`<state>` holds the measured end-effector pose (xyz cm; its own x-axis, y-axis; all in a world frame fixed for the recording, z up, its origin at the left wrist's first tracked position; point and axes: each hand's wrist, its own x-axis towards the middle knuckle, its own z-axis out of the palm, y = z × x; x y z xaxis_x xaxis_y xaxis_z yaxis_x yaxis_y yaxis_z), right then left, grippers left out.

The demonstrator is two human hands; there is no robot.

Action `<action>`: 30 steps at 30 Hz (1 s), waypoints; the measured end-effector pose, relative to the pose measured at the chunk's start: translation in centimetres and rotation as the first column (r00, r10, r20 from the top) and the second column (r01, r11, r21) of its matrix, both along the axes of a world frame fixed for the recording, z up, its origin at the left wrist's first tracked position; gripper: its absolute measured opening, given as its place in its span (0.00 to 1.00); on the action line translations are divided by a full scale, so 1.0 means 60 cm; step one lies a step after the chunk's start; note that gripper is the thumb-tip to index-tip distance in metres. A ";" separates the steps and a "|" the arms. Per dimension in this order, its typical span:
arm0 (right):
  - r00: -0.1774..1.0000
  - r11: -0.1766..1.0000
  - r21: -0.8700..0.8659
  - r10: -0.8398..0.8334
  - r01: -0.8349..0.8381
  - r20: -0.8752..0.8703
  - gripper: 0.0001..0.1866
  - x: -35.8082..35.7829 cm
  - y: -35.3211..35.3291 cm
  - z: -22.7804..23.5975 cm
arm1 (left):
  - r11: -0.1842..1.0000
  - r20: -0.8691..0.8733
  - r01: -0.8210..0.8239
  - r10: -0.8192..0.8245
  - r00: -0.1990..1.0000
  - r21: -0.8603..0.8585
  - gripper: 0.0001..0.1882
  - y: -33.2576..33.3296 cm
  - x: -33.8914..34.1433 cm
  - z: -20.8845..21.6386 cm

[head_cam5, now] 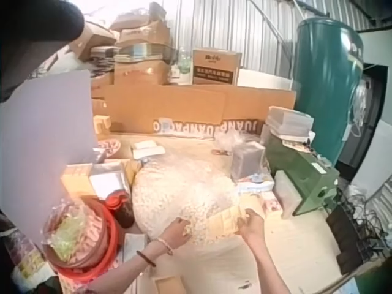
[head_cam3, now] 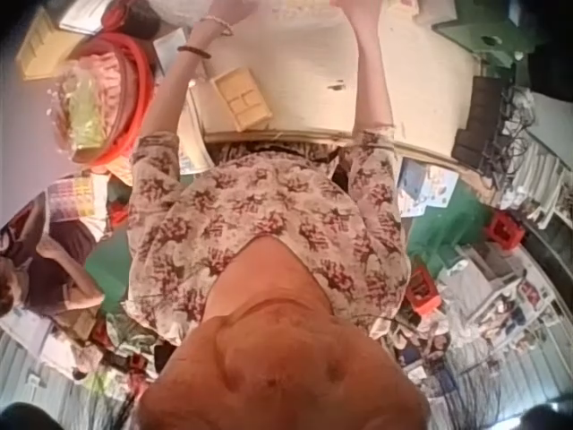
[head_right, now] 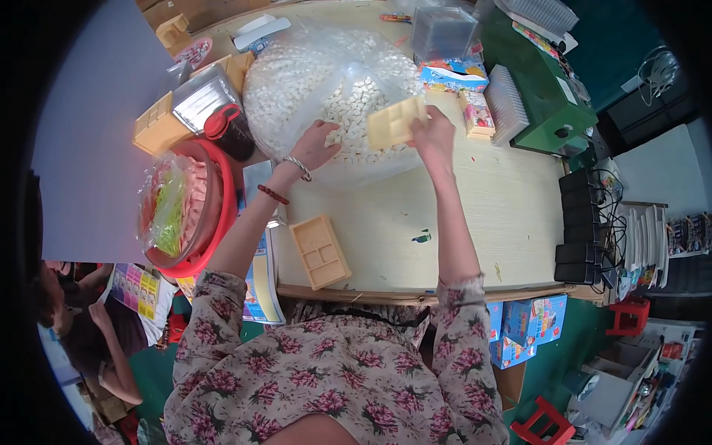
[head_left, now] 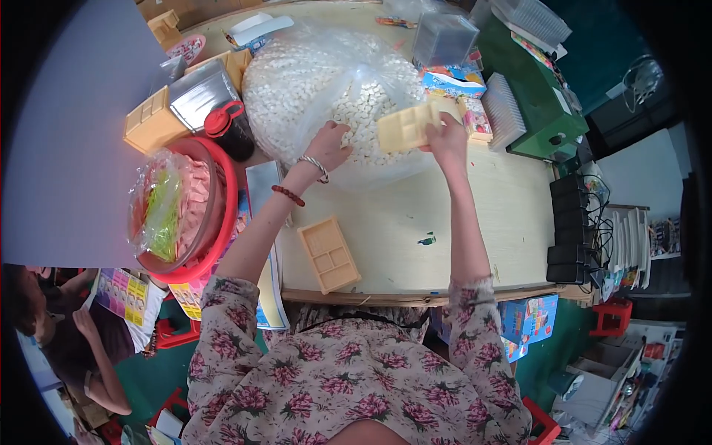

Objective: Placing small white components into partitioned plastic trays for packaging.

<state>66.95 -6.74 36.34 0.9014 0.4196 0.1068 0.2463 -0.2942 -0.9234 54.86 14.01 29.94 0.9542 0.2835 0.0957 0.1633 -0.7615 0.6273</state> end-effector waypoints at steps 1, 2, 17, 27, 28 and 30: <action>1.000 1.000 -0.006 -0.008 0.008 -0.001 0.17 -0.004 -0.015 -0.004 | 1.000 -0.001 0.008 -0.008 1.000 -0.006 0.26 -0.006 0.003 0.009; 0.996 0.996 -0.056 -0.064 0.068 0.068 0.16 -0.007 -0.026 -0.008 | 0.997 -0.109 0.010 -0.002 0.994 0.079 0.32 -0.012 0.006 0.018; 0.946 0.886 0.424 -0.046 0.186 -0.320 0.14 -0.027 -0.042 -0.120 | 0.999 -0.048 -0.047 0.046 0.998 -0.003 0.38 -0.077 0.149 -0.025; 0.921 0.786 0.549 -0.065 0.285 -0.385 0.14 -0.039 -0.043 -0.110 | 0.999 0.056 0.049 -0.049 0.997 -0.009 0.22 -0.083 0.166 -0.024; 0.920 0.784 0.550 -0.066 0.287 -0.387 0.14 -0.039 -0.043 -0.111 | 0.999 0.054 0.051 -0.051 0.997 -0.007 0.22 -0.082 0.165 -0.021; 0.911 0.740 0.600 -0.044 0.305 -0.410 0.14 -0.041 -0.040 -0.109 | 0.996 0.079 0.068 -0.063 0.995 -0.060 0.22 -0.079 0.165 -0.010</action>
